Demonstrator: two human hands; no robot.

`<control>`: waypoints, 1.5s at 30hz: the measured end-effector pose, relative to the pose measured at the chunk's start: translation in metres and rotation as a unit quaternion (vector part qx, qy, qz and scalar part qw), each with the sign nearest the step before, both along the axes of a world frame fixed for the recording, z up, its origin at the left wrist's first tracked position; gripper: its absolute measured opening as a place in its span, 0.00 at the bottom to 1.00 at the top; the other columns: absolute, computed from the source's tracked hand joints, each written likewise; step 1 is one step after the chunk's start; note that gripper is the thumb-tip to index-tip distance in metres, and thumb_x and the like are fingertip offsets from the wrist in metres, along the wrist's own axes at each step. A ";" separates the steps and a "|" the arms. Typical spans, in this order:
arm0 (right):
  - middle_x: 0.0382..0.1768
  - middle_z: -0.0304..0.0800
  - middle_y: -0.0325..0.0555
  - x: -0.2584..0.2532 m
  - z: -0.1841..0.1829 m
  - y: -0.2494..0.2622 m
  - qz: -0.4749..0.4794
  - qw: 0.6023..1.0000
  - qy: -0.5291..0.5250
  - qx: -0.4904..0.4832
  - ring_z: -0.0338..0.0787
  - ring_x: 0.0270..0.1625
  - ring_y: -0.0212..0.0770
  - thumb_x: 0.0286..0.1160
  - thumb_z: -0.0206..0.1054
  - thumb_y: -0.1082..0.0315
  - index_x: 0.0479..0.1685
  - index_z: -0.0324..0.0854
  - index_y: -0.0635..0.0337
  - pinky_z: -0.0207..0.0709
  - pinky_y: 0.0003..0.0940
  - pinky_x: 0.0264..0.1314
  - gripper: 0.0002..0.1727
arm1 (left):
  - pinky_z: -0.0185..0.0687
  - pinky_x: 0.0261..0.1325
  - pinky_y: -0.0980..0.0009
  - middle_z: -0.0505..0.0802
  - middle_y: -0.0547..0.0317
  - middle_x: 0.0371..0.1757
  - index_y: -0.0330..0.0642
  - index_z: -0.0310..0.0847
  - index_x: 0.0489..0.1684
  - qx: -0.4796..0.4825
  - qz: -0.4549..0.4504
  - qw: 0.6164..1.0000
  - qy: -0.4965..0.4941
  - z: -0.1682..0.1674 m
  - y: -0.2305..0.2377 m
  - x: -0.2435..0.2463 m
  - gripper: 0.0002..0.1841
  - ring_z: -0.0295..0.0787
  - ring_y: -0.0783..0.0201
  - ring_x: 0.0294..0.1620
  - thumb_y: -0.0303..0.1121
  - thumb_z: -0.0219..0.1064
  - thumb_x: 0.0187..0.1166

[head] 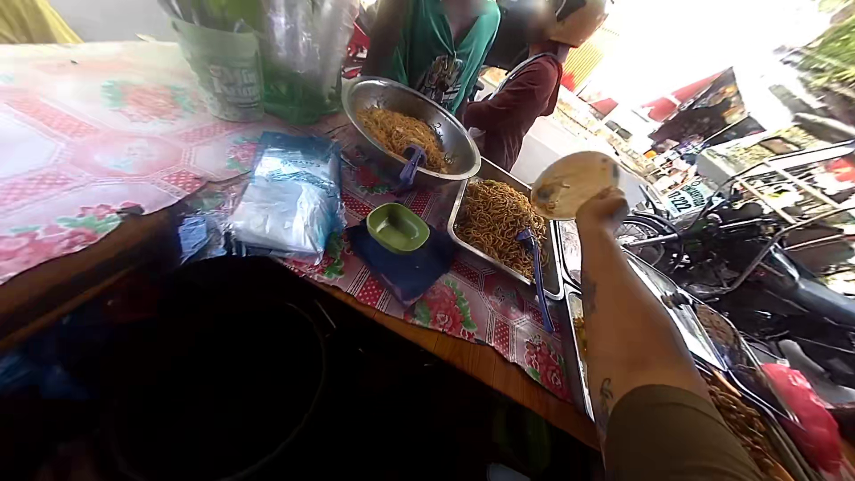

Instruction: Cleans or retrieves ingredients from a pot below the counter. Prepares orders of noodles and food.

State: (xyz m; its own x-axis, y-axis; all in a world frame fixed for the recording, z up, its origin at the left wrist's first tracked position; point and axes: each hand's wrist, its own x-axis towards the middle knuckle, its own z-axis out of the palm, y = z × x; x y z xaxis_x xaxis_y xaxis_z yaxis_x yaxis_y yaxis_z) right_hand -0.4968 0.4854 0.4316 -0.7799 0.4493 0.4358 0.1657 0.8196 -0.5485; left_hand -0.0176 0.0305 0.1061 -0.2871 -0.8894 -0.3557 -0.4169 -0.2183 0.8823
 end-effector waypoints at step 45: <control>0.72 0.81 0.69 0.296 -0.413 -0.431 0.646 0.521 -0.421 0.366 0.81 0.74 0.69 0.89 0.58 0.69 0.80 0.74 0.61 0.72 0.68 0.77 0.23 | 0.74 0.75 0.49 0.86 0.35 0.64 0.29 0.73 0.73 0.001 -0.017 0.995 0.101 -0.093 -0.035 0.027 0.22 0.83 0.47 0.68 0.40 0.49 0.95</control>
